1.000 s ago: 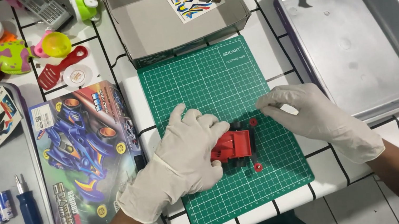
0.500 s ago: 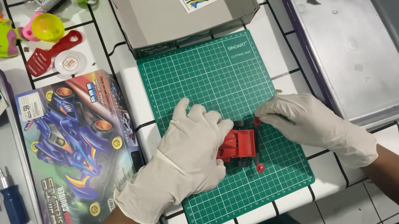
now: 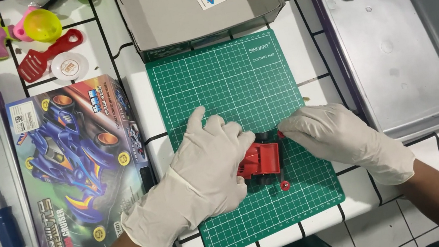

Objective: The person assembles a red toy car chassis on a green cutting mat. They attach small red wheels to the axles by hand and then use a blue screwdriver to tighten the screws on the wheels.

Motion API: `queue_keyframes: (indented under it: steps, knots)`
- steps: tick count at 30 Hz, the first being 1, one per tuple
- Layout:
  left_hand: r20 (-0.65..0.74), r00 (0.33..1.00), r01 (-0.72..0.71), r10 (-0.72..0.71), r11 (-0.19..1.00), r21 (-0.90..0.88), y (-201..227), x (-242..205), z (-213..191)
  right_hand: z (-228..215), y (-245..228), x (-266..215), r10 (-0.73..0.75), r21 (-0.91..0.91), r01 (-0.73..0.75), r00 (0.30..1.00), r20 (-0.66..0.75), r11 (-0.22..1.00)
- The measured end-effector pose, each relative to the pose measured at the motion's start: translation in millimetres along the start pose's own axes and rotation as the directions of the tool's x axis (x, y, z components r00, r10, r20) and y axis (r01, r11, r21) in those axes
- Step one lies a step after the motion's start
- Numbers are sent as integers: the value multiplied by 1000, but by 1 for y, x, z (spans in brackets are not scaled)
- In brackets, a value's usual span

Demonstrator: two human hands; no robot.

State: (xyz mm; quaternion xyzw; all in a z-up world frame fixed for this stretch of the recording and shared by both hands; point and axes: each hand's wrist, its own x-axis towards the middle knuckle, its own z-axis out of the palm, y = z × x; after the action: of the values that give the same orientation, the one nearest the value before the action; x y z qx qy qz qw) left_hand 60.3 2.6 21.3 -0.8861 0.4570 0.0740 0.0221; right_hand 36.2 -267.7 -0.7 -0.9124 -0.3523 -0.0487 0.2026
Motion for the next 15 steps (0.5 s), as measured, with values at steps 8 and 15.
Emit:
queue_keyframes:
  steps: [8,15]
  knots:
    - [0,1000,1,-1,1000,-5,0,0,-3,8,10,-9,-155,-156,151,988,-16,976]
    - [-33,999,3,-2,1000,20,1,0,0,10,13,-12,-180,-152,173,983,-28,973]
